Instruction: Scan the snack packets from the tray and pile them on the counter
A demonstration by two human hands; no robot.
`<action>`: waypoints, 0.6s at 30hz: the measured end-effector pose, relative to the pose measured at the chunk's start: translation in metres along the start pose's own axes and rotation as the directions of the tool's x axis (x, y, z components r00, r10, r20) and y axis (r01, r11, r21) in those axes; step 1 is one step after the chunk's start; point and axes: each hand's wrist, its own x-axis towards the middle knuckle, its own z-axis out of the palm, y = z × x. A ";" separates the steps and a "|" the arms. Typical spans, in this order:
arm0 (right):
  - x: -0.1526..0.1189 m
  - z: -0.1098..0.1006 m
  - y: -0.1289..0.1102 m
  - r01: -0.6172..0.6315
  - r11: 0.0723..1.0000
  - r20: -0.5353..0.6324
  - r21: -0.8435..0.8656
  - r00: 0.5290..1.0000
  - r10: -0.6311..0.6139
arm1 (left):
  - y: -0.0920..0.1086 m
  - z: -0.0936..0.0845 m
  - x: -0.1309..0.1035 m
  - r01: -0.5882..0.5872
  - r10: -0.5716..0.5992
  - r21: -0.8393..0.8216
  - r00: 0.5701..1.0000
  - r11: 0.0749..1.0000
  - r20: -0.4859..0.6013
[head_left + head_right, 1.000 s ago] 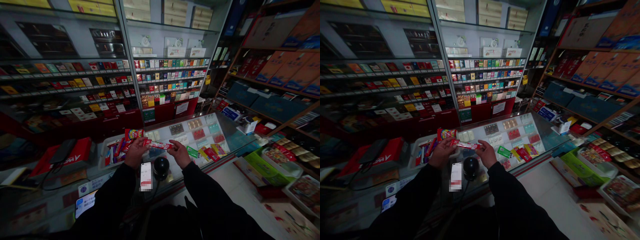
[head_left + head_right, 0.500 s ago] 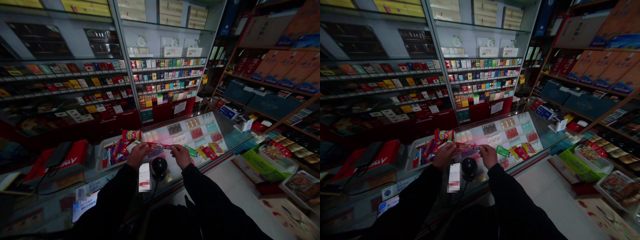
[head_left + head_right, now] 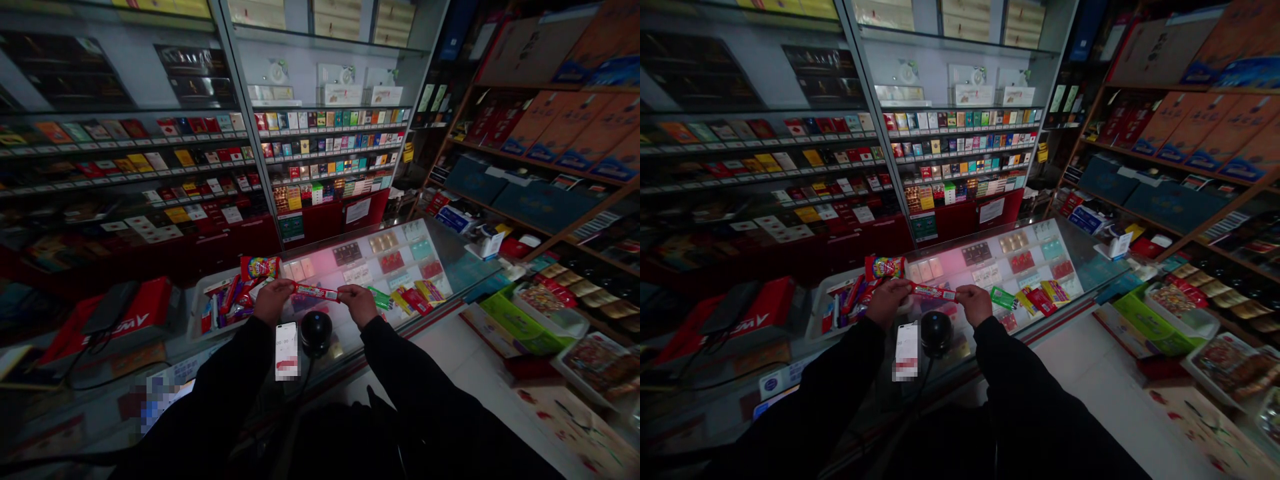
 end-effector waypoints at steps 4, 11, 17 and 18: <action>0.010 0.001 0.005 -0.028 0.999 -0.012 0.027 1.000 0.028 | 0.002 0.000 0.009 0.030 -0.029 0.019 1.000 0.999 -0.009; 0.022 0.004 0.011 -0.086 0.996 -0.003 0.019 0.996 0.086 | -0.010 -0.008 0.030 -0.015 0.005 0.185 0.999 0.983 0.054; 0.030 0.014 0.025 -0.248 0.965 -0.019 0.082 0.968 0.250 | -0.034 -0.014 0.047 -0.039 0.011 0.323 0.996 0.946 0.090; 0.031 0.016 0.028 -0.249 0.965 -0.022 0.082 0.968 0.251 | -0.037 -0.014 0.048 -0.045 0.016 0.345 0.996 0.938 0.086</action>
